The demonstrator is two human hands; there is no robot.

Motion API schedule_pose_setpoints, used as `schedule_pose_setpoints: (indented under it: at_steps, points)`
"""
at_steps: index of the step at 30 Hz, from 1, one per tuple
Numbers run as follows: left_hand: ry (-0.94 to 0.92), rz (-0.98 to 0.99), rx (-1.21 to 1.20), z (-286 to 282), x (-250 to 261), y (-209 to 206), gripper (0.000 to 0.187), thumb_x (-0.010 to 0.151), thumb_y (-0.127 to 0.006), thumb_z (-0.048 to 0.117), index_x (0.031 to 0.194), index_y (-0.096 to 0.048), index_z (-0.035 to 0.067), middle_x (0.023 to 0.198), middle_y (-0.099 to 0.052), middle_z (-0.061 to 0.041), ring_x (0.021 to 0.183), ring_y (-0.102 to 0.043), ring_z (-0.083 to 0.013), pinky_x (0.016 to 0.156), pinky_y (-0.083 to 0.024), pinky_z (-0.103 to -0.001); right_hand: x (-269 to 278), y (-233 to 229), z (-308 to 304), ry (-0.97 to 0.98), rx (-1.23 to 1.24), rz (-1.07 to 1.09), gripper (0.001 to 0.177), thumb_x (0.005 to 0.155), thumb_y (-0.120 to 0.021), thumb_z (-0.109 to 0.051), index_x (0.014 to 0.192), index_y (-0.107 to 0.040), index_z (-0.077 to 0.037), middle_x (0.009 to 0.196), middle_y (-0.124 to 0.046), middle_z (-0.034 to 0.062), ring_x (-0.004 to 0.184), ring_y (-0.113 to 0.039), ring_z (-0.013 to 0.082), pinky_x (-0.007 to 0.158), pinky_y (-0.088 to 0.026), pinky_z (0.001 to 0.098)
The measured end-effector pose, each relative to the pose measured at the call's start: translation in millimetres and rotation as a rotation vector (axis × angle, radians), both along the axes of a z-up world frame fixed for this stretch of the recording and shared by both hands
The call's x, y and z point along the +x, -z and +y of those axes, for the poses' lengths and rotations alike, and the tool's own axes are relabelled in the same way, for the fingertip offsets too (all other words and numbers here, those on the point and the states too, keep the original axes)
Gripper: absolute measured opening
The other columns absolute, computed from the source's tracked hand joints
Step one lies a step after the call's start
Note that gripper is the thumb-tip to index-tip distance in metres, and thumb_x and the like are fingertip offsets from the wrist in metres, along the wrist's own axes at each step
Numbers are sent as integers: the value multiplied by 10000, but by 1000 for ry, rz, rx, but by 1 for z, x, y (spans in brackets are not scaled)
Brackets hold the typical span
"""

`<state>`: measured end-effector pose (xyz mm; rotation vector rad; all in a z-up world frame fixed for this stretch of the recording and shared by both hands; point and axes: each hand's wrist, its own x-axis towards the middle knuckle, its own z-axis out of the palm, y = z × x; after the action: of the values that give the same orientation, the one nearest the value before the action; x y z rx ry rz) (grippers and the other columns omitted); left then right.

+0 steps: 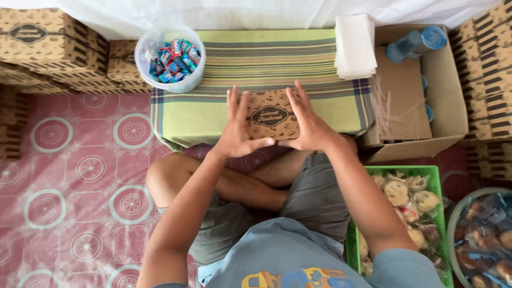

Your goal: Assembling and filling cardboard snack boxes with paper liners, candies, and small cakes.

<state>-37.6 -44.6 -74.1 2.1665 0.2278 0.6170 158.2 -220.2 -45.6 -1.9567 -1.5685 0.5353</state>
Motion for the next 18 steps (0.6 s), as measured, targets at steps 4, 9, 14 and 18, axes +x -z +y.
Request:
schedule_pose_setpoints:
  at_steps: [4, 9, 14, 18]
  points:
    - [-84, -52, -392, -13, 0, 10, 1196, 966, -773, 440, 1646, 129, 49, 1680, 55, -332, 1541, 65, -539, 1264, -74, -612, 2, 26, 0, 11, 182, 122, 1512, 656, -916, -670, 1677, 84, -176, 1695, 162, 235, 1539, -20, 543, 1162, -354, 674]
    - [16, -155, -930, -7, 6, 27, 801, 1128, -442, 126, 1646, 164, 199, 1711, -73, -271, 1562, -173, -441, 1242, -307, -579, -2, 69, 8, 216, 418, 811, 841, 1109, -437, -455, 1656, 50, -43, 1716, 31, 267, 1593, 11, 391, 1295, 1, 536]
    - [50, -151, -1055, 8, 8, 74, 763, 1142, -409, 165, 1648, 155, 248, 1678, -198, -290, 1506, -317, -447, 1162, -441, -572, -7, 93, 1, 249, 465, 926, 636, 1140, -405, -194, 1661, -71, -46, 1696, -178, 239, 1566, -192, 320, 1299, -182, 495]
    - [-5, -197, -989, -13, -2, 26, 676, 1143, -385, 183, 1671, 37, 171, 1701, -139, -273, 1557, -170, -426, 1243, -276, -583, -25, 41, 2, 244, 435, 859, 682, 1137, -452, -188, 1675, -36, -128, 1734, -11, 207, 1591, 4, 360, 1303, -24, 500]
